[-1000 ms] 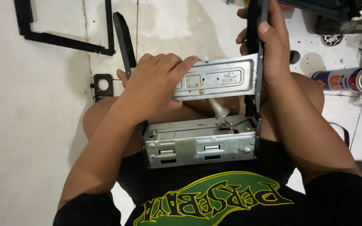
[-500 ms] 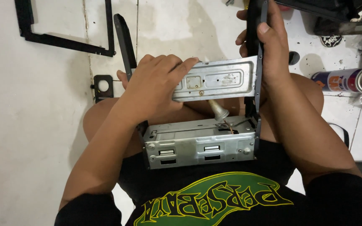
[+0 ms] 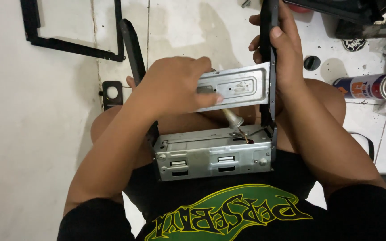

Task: Repairing a portable gas stove by disassembling the internal metal frame using a screwdriver.

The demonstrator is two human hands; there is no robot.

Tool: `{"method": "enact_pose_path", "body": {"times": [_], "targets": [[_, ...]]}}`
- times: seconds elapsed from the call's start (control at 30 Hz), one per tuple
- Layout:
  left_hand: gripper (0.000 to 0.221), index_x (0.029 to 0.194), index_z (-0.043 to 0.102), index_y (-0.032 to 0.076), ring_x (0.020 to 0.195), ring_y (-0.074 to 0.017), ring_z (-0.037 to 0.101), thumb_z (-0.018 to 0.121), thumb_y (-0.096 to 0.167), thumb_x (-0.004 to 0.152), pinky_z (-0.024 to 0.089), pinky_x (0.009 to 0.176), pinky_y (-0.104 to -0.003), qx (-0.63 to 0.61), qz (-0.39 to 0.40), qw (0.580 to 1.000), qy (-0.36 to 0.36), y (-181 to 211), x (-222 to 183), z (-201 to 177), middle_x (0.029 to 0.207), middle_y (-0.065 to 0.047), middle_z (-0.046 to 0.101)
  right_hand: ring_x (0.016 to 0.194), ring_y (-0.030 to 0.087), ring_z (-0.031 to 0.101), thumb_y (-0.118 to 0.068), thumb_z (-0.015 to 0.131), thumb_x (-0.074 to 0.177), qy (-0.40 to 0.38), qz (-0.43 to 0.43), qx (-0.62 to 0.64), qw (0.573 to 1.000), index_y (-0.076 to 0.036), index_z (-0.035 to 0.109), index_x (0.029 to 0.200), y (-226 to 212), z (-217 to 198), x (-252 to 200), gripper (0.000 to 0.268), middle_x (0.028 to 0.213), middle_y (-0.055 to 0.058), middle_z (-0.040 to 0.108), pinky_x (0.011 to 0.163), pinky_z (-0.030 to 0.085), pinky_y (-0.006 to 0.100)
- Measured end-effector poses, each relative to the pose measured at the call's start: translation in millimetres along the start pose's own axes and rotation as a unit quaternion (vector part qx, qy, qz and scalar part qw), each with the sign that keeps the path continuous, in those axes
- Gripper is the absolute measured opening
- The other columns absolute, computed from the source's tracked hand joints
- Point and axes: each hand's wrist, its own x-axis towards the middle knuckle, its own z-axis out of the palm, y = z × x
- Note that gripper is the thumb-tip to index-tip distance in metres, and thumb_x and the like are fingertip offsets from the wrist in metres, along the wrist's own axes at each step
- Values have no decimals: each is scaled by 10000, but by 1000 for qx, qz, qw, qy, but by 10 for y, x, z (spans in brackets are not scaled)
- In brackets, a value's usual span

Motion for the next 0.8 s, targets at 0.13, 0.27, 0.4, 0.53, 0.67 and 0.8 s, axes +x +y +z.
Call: {"method": "enact_pose_path", "body": {"times": [0.13, 0.27, 0.4, 0.53, 0.67, 0.8], "targets": [[540, 1055, 676, 63, 864, -380, 668, 625, 576, 896, 492, 755, -488, -15, -14, 997, -78, -23, 341, 49, 937, -134, 740, 980, 245, 581, -368, 440, 1057, -13, -6, -9, 1000, -103, 277, 1633, -29, 19, 10, 654, 1467, 262, 513, 725, 459, 279], [587, 1156, 730, 101, 953, -327, 687, 562, 597, 892, 515, 806, -478, -56, -8, 980, -189, 30, 625, 41, 1092, -113, 739, 972, 238, 573, -419, 461, 1030, -12, -4, -8, 1000, -97, 293, 1611, -35, 31, 17, 686, 1436, 245, 501, 721, 455, 280], [451, 1152, 652, 146, 848, -232, 718, 552, 521, 922, 524, 736, -404, -134, -6, 973, -187, 144, 715, -8, 1015, -53, 752, 965, 226, 570, -458, 450, 1037, -14, -6, -11, 1000, -87, 279, 1608, -33, 39, 10, 702, 1448, 243, 507, 709, 442, 271], [311, 1034, 675, 153, 704, -160, 652, 575, 436, 951, 496, 655, -347, -175, 3, 971, -163, 227, 796, 37, 843, 5, 718, 937, 207, 575, -537, 404, 1062, -14, -32, -17, 999, -80, 300, 1608, 1, 25, 16, 719, 1427, 264, 526, 773, 444, 288], [410, 1091, 709, 106, 811, -259, 715, 610, 456, 902, 525, 731, -409, -128, 33, 980, -146, 330, 820, 110, 905, -57, 760, 1027, 250, 588, -535, 359, 1083, -8, -56, -47, 997, -54, 290, 1613, -7, 27, 14, 719, 1412, 277, 536, 872, 490, 338], [427, 1047, 725, 98, 750, -278, 725, 591, 474, 893, 541, 706, -424, -105, 23, 986, -131, 447, 797, 147, 830, -81, 759, 1013, 244, 578, -532, 401, 1068, -10, -47, -36, 998, -59, 298, 1611, 5, 17, 23, 727, 1410, 264, 534, 877, 486, 334]]}}
